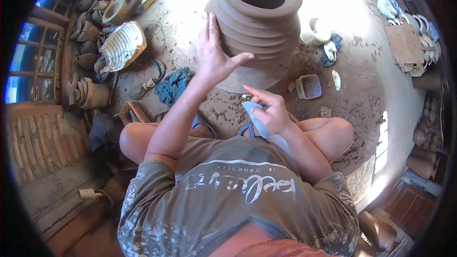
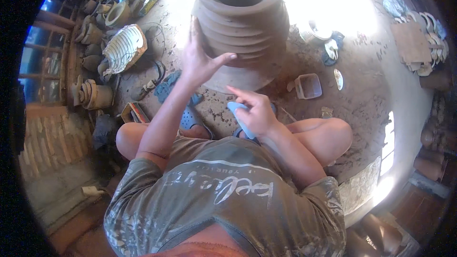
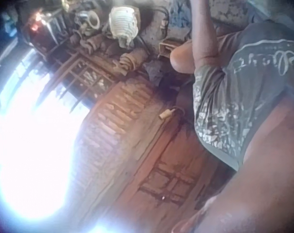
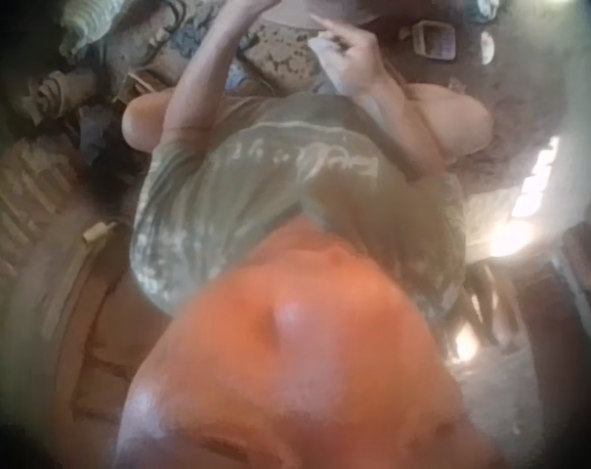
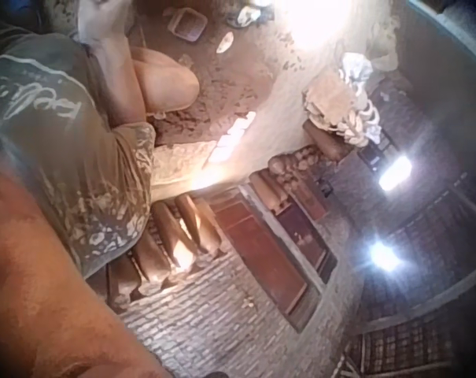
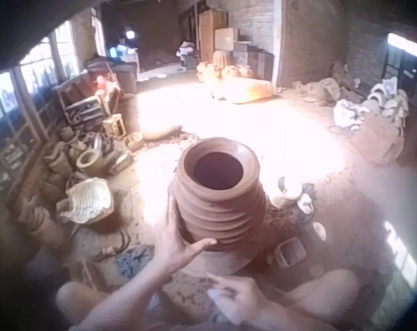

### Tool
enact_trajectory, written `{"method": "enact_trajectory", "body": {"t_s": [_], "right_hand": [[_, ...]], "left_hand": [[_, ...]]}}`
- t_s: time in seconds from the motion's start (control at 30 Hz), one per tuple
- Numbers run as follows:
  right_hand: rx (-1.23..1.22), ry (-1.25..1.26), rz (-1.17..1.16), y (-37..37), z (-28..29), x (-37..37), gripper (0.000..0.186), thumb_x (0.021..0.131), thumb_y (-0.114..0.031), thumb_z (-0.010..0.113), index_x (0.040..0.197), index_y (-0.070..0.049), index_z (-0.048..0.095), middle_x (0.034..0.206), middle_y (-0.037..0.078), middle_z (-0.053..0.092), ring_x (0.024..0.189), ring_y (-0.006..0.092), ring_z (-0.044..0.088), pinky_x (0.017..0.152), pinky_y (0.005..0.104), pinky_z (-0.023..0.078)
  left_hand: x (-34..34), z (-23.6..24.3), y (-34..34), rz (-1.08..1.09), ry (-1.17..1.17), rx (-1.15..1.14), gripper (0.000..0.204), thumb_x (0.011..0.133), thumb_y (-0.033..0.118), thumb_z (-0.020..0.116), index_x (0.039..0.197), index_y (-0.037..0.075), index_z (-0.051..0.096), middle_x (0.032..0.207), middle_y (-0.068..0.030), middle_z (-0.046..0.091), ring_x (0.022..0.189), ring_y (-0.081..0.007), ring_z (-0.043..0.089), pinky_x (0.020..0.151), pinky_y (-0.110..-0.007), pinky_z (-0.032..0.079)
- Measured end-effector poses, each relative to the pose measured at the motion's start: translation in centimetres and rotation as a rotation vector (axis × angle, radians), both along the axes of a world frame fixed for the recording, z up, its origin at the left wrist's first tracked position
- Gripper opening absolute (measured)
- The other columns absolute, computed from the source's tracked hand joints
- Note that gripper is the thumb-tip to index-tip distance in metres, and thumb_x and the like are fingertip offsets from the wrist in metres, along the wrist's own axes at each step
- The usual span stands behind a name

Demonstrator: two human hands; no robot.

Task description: The person uses a flat tool and their hands to smooth the exterior ridges of a large clay pot on a spinning wheel. They move the tool vertically along the side and then pick up small pieces of clay to add to the base area.

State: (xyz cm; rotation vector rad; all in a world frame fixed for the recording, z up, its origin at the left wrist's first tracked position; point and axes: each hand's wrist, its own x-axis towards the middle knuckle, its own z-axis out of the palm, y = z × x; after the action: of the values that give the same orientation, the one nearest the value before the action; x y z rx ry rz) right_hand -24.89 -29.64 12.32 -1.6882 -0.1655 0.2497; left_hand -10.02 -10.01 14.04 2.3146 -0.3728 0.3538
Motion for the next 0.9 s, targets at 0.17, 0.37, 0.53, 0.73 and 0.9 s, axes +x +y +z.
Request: {"method": "enact_trajectory", "body": {"t_s": [0.17, 0.37, 0.53, 0.73, 0.9], "right_hand": [[0.328, 0.388, -0.469, -3.0, -3.7, 0.5, 0.040, 0.099, -0.008, 0.064, 0.137, 0.005, 0.066, 0.117, 0.008, 0.072, 0.101, 0.0137, 0.067, 0.090, 0.0288, 0.053], [0.712, 0.560, -0.620, -9.2, -8.0, 1.7, 0.031, 0.098, -0.007, 0.063, 0.127, 0.002, 0.070, 0.114, 0.009, 0.073, 0.104, 0.0206, 0.070, 0.092, 0.0350, 0.055], [0.140, 0.381, -0.845, -9.7, -13.3, 4.7, 0.031, 0.094, -0.001, 0.066, 0.125, 0.001, 0.071, 0.100, 0.006, 0.074, 0.078, 0.0174, 0.068, 0.067, 0.0313, 0.053], [0.104, 0.611, -0.687, -9.3, -19.3, 5.1, 0.025, 0.093, 0.001, 0.066, 0.118, 0.003, 0.071, 0.099, 0.010, 0.074, 0.078, 0.0212, 0.069, 0.067, 0.0336, 0.054], [0.440, 0.497, -0.634, -13.4, -14.6, 4.2, 0.031, 0.096, -0.004, 0.063, 0.127, -0.001, 0.067, 0.116, 0.011, 0.072, 0.106, 0.0255, 0.070, 0.095, 0.0394, 0.056]], "left_hand": [[-2.7, -0.6, -1.6, 0.087, -0.188, 0.131, 0.123, 0.081, 0.066, 0.080, 0.160, -0.011, 0.026, 0.162, -0.0440, 0.026, 0.150, -0.0578, 0.032, 0.123, -0.057, 0.032], [-5.6, 0.8, -1.8, -0.017, -0.209, 0.096, 0.106, 0.088, 0.061, 0.076, 0.158, -0.008, 0.036, 0.152, -0.0510, 0.034, 0.138, -0.0605, 0.048, 0.112, -0.055, 0.046], [-6.9, 2.0, -1.3, -0.174, -0.167, 0.053, 0.082, 0.088, 0.057, 0.075, 0.141, -0.003, 0.060, 0.142, -0.0531, 0.044, 0.118, -0.0556, 0.066, 0.099, -0.048, 0.056], [-3.1, 4.7, 2.2, -0.185, -0.053, -0.115, 0.061, 0.085, 0.047, 0.085, 0.128, 0.004, 0.072, 0.120, -0.0202, 0.075, 0.102, -0.0359, 0.076, 0.087, -0.042, 0.061], [1.1, 5.9, 6.3, 0.002, -0.083, -0.187, 0.087, 0.079, 0.047, 0.091, 0.145, 0.001, 0.059, 0.139, -0.0245, 0.065, 0.128, -0.0369, 0.065, 0.107, -0.045, 0.053]]}}
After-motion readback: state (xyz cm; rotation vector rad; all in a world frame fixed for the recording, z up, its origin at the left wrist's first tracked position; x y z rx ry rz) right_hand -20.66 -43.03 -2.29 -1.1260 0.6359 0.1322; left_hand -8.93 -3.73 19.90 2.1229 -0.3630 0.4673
